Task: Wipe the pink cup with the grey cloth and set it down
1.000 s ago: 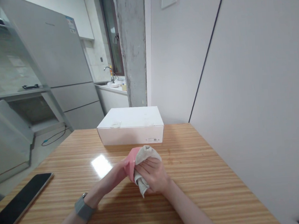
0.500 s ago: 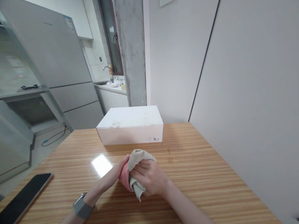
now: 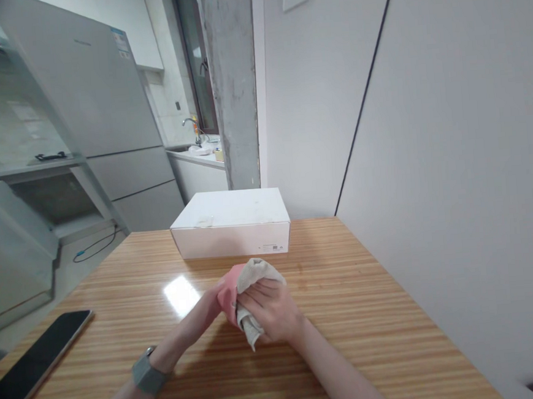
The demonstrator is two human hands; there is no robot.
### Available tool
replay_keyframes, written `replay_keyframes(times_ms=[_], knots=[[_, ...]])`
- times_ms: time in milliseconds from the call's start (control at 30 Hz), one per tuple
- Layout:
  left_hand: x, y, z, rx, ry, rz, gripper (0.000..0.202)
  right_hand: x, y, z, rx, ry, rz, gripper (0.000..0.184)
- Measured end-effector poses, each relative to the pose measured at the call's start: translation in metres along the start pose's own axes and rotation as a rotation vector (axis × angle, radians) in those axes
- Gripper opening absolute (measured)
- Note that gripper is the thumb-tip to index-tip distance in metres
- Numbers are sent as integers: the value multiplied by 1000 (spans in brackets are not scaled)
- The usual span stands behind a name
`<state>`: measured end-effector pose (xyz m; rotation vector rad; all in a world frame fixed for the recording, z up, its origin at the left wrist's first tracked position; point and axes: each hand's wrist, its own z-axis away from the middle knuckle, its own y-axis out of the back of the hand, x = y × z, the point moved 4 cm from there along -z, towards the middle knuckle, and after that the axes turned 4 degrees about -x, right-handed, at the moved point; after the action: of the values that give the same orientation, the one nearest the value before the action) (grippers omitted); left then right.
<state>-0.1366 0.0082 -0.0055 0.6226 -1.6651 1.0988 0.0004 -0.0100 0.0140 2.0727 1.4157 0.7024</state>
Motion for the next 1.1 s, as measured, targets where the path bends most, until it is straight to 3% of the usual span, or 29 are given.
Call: replay_keyframes(times_ms=[167,267,367,500,733,933,1000,1100], knots=[[2,5,-5,58,87,33,49,-19,-7,-9,-9,163,12,26],[0,16,-3,55,188,-61,39,-25,-8,-10,-1,197,19,24],[-6,29,2,25,254,-159,42,-25,-7,-8,-34,234,32,25],[-14,35,4,1,246,-215,49,-19,-6,-8,-60,195,0,29],[0,19,5,28,59,-362,51,-6,-4,-8,11,27,-133,30],[8,4,14,-73,77,-369,51,10,-1,3,11,-264,-281,32],[7,0,13,-138,83,-235,48,11,0,5,31,-264,-260,30],[6,-4,8,-188,81,-71,52,6,1,4,60,-117,-128,30]])
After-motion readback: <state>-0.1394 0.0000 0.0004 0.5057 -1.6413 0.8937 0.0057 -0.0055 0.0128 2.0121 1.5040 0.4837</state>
